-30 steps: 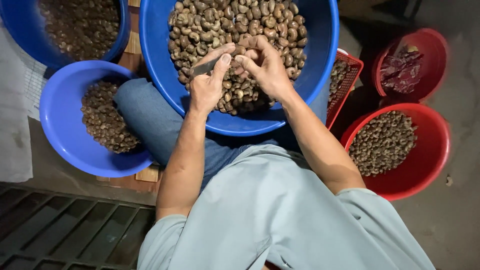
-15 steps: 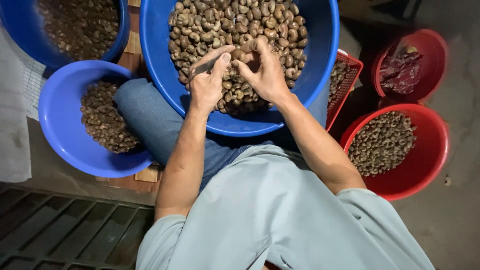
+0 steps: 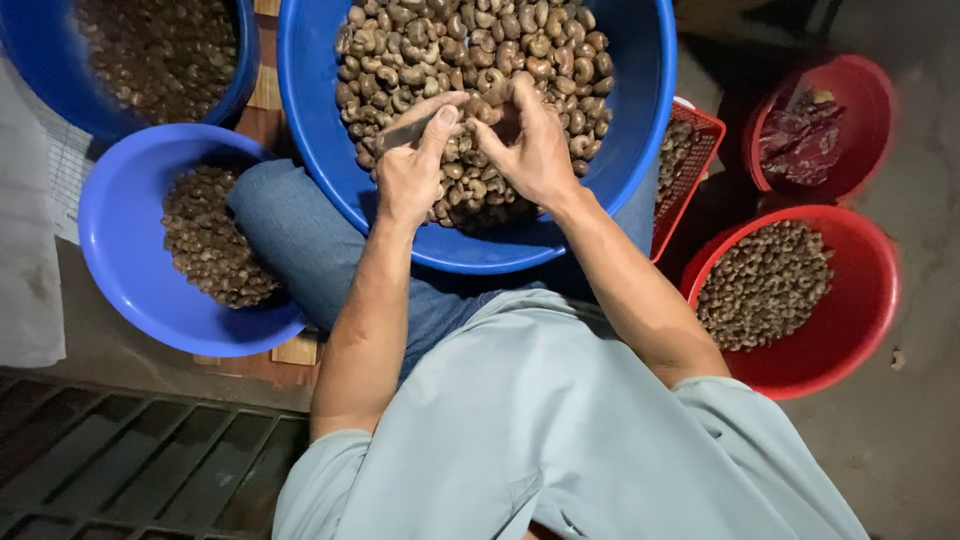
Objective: Manually peeling nuts using a small knife and sorting them into different plastic bowls while sitting on the floor.
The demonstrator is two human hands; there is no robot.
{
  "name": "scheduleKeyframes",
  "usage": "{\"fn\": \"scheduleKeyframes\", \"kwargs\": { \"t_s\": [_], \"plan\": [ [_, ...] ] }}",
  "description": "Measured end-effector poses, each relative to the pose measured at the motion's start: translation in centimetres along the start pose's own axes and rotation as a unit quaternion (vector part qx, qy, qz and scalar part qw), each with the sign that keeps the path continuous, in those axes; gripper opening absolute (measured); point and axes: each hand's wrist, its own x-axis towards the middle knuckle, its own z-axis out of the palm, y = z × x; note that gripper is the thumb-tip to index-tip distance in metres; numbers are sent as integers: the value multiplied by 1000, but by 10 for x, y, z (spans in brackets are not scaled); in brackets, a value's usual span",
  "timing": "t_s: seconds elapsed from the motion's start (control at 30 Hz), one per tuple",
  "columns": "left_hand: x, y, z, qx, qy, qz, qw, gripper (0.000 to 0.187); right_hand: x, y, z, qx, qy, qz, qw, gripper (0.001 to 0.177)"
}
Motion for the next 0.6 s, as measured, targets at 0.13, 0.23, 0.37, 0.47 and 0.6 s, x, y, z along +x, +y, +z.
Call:
{"fn": "scheduleKeyframes", "kwargs": {
  "t_s": [0.13,0.23,0.37,0.47,0.6],
  "plan": [
    [-2,2,0,44,-14,-8,999,29,0,1,0,0,0,19,1000,26],
    [0,-16,-3,29,23,-16,999,28,2,5,-1,6,1,8,1000,26],
    [1,-27,-6,47,58,4,997,24,3,6,-28,-22,67,-39,997,23],
    [1,-23,-10,61,109,-14,992,24,-14,-5,-67,-41,145,-46,988,27],
    [2,-20,-11,31,144,-20,989,24,-45,22,-123,-68,216,-7,974,19]
  ]
}}
